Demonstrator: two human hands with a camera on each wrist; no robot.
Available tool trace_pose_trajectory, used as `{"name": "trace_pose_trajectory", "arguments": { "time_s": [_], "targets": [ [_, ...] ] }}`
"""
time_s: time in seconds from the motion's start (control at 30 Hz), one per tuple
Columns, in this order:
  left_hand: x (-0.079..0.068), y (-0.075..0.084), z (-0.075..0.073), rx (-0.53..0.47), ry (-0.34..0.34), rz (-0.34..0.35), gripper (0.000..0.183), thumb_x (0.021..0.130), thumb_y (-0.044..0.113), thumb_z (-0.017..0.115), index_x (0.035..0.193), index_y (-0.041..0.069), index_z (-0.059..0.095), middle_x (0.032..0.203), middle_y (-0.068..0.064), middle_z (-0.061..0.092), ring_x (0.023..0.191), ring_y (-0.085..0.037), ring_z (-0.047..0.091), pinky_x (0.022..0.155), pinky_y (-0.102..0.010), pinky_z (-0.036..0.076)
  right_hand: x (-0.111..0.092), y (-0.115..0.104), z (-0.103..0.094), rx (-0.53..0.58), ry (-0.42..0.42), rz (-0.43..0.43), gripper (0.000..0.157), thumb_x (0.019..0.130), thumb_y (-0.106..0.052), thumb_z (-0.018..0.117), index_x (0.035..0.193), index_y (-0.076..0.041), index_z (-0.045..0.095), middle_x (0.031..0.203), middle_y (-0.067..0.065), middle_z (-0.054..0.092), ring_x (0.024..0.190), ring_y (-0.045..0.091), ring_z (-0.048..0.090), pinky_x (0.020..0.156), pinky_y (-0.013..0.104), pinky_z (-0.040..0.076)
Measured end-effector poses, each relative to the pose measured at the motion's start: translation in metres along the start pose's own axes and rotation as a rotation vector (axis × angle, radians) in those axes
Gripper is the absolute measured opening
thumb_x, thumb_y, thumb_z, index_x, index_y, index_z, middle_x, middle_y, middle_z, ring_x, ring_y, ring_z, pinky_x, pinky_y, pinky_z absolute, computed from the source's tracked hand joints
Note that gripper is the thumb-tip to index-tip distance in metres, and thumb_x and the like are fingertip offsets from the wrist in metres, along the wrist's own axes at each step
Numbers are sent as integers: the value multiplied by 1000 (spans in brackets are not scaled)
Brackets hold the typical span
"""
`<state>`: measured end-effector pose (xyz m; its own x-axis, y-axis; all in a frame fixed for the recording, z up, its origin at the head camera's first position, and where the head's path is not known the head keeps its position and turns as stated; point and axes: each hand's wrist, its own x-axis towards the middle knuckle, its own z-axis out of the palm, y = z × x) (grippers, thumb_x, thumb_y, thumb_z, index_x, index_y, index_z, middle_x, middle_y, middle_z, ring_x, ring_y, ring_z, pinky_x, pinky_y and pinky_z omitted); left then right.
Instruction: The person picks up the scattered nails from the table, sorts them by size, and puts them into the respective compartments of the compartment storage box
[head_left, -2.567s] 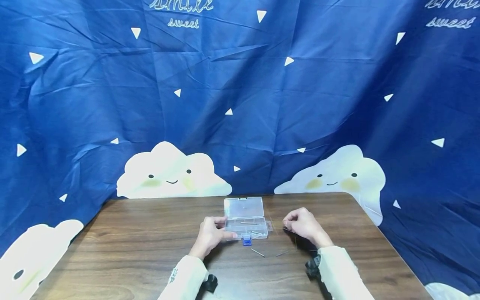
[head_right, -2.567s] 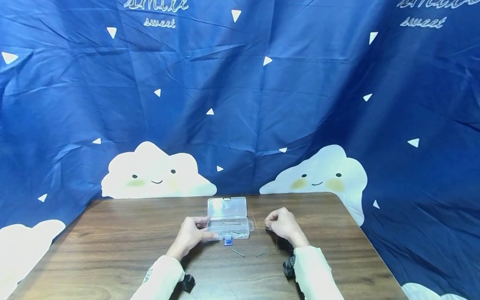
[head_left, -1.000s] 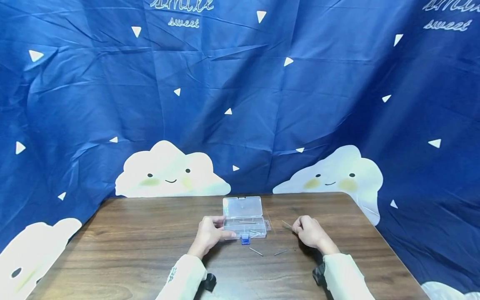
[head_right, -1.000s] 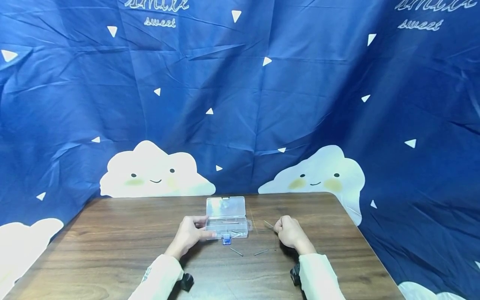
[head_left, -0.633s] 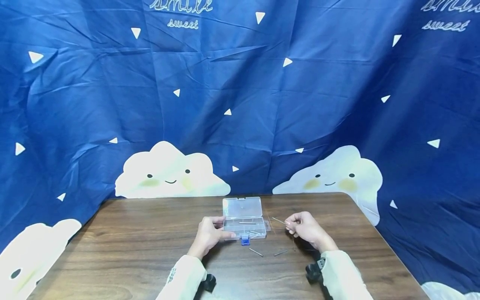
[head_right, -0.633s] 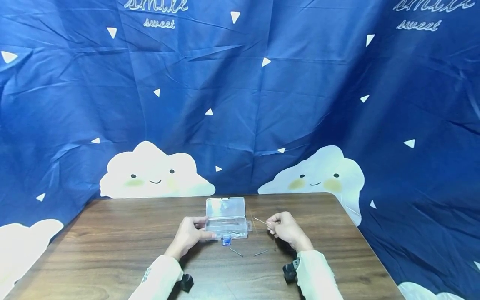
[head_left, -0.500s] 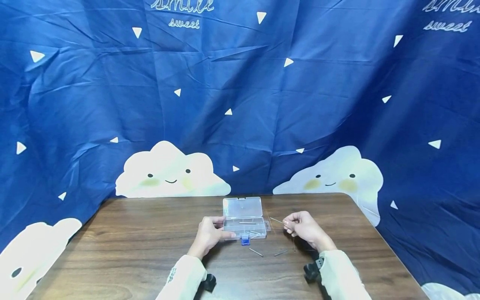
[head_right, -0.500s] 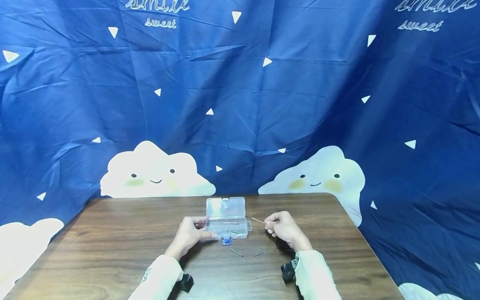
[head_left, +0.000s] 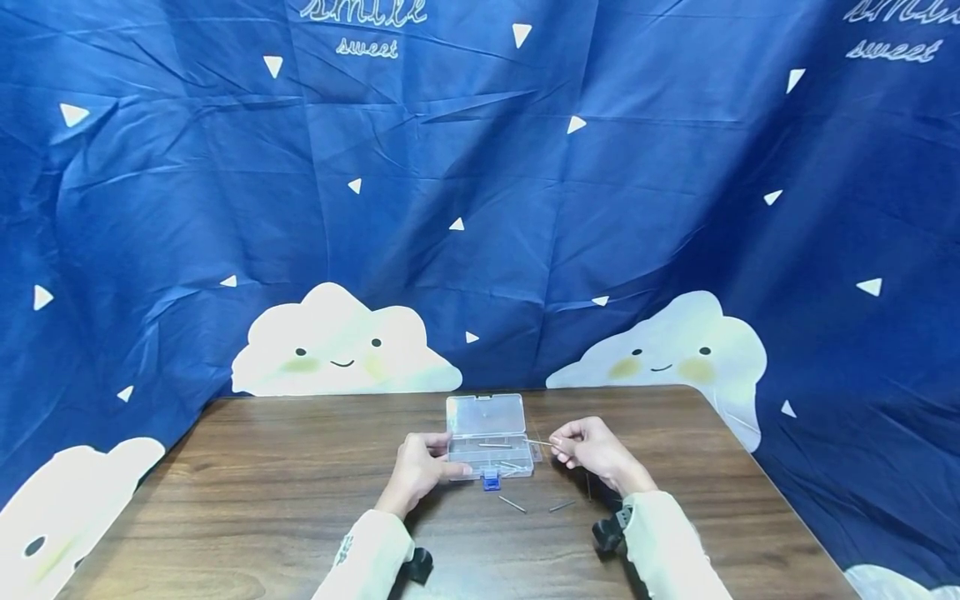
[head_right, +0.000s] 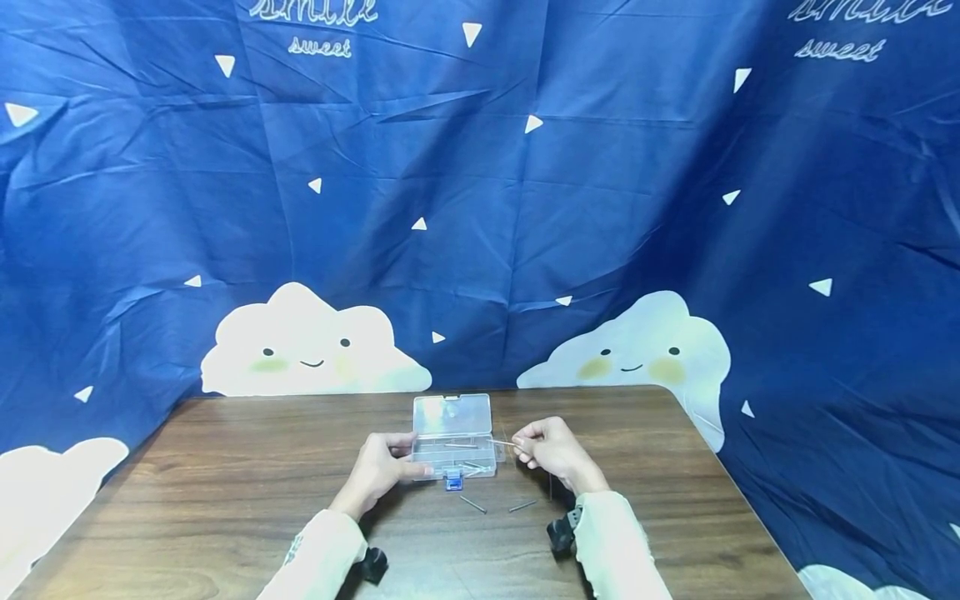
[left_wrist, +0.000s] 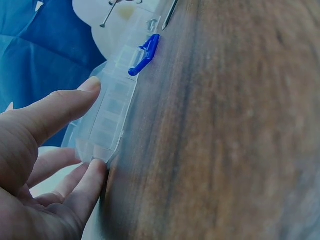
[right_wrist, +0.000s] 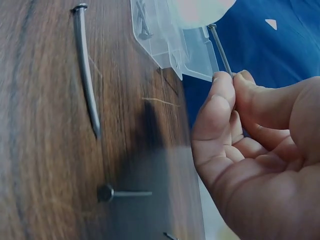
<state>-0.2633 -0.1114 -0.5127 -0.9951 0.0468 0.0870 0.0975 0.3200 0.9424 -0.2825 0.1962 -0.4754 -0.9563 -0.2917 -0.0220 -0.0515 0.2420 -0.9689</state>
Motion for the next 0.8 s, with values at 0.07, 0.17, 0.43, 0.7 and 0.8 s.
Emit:
{"name": "trace_pose_trajectory", "arguments": {
  "time_s": [0.07,0.17,0.43,0.7,0.8],
  "targets": [
    [0,0,0,6,3,-1,72,63,7,96,127,-7,65,113,-20,71,100,-25,69,80,-32,58,2,-1,2,2,0,3,18,99,3,58,101,21,61,79,14,66,66,10,56,56,19,50],
    [0,1,0,7,7,2,73,63,6,96,127,-8,65,113,-20,71,100,-26,69,80,-33,58,4,-3,5,6,-7,1,18,99,3,58,101,21,62,78,11,66,66,9,57,56,19,50],
    [-2,2,1,-18,8,-6,72,63,4,95,127,-7,64,115,-21,70,103,-27,69,81,-31,57,10,-7,16,-5,-22,13,19,98,3,59,101,21,63,78,12,66,66,9,56,56,20,50],
    [-2,2,1,-11,18,-12,72,63,5,96,127,-7,65,110,-19,71,101,-26,69,82,-32,57,19,-11,28,-69,2,11,16,97,4,61,98,19,66,76,14,66,64,12,58,54,20,51],
    [-2,0,1,-13,14,-7,73,63,5,95,128,-7,64,109,-19,71,101,-26,69,82,-32,57,22,-14,34,-109,12,-4,14,96,5,61,95,18,67,73,12,66,62,13,58,54,22,51]
  ]
}}
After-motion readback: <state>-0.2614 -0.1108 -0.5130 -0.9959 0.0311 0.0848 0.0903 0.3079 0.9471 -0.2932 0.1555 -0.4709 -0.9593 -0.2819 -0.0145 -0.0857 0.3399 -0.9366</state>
